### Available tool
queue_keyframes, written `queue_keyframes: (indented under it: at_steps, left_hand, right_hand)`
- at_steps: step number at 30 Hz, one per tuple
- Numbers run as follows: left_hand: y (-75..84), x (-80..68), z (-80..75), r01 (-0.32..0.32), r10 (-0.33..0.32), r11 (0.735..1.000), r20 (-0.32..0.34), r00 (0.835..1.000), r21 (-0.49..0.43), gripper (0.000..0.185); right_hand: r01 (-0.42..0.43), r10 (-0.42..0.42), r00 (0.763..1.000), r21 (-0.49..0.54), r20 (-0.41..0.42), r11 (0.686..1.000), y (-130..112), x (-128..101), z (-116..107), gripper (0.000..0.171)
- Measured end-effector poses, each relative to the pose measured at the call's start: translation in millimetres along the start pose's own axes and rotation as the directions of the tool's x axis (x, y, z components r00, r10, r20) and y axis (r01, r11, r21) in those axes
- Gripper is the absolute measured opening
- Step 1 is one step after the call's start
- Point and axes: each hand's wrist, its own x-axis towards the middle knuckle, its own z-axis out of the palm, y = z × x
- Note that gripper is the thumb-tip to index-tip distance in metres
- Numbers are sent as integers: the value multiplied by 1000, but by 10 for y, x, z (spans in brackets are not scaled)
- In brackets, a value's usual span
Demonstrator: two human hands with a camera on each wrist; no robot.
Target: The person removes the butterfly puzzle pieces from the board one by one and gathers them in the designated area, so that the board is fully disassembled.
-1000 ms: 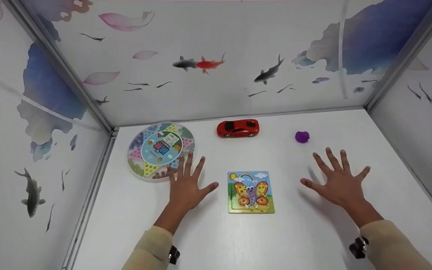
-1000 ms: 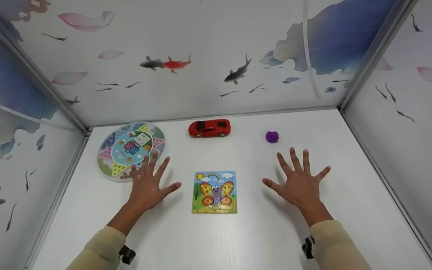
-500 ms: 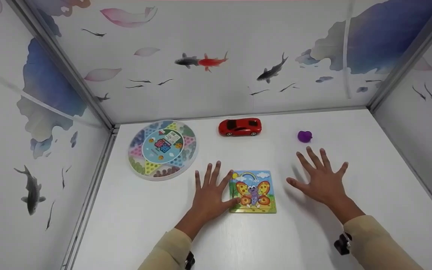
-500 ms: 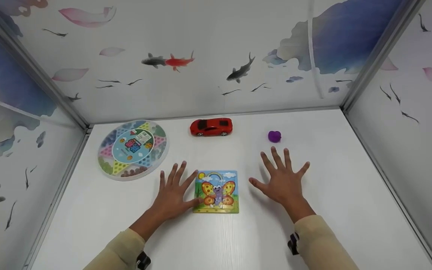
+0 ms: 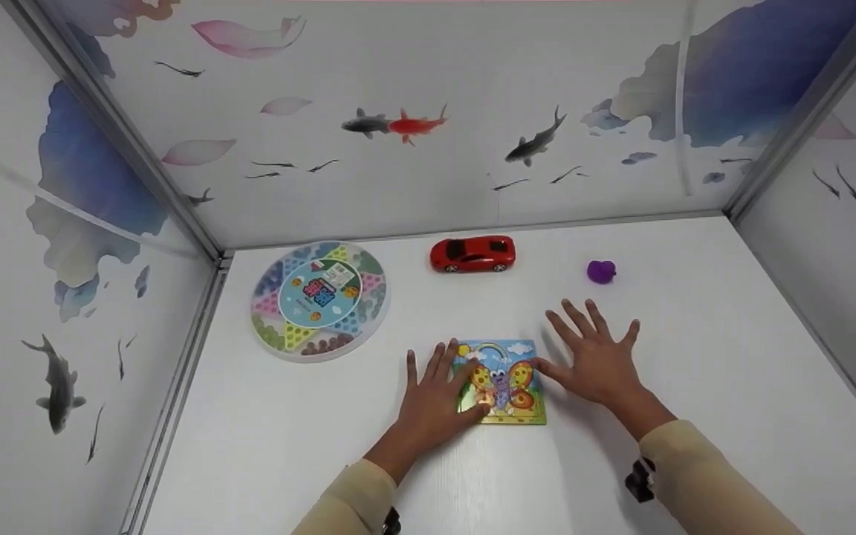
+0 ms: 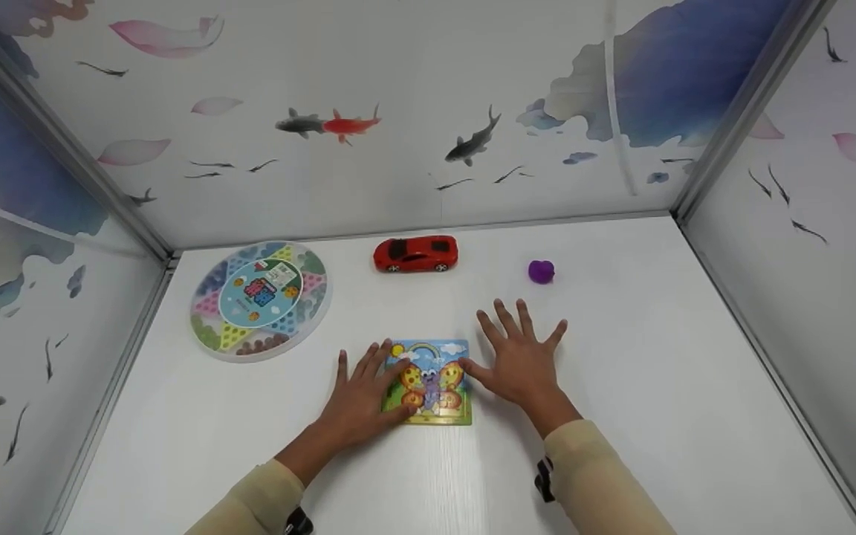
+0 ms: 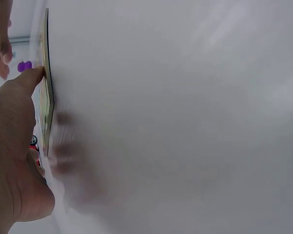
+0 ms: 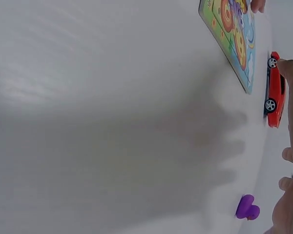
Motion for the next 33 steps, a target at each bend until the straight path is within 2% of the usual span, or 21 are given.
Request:
queue_keyframes:
  at_steps: [8, 16, 26, 33]
  left_hand:
    - [17, 53, 7, 13, -13, 1000, 0, 1000, 4, 87]
    - [46, 90, 17, 17, -16, 999, 13, 1000, -48, 87]
    - [29, 87, 29, 16, -14, 996, 22, 1000, -86, 85]
    - [-12, 89, 23, 13, -10, 993, 21, 1000, -119, 88]
  right_hand:
    - [46, -46, 999, 4, 25, 999, -215, 48, 103, 87]
    - [98, -97, 993, -16, 64, 995, -394, 86, 185, 80]
    - [148, -154, 979, 54, 136, 987, -620, 121, 282, 65]
    - [223, -232, 966, 90, 116, 971, -833, 181, 344, 50]
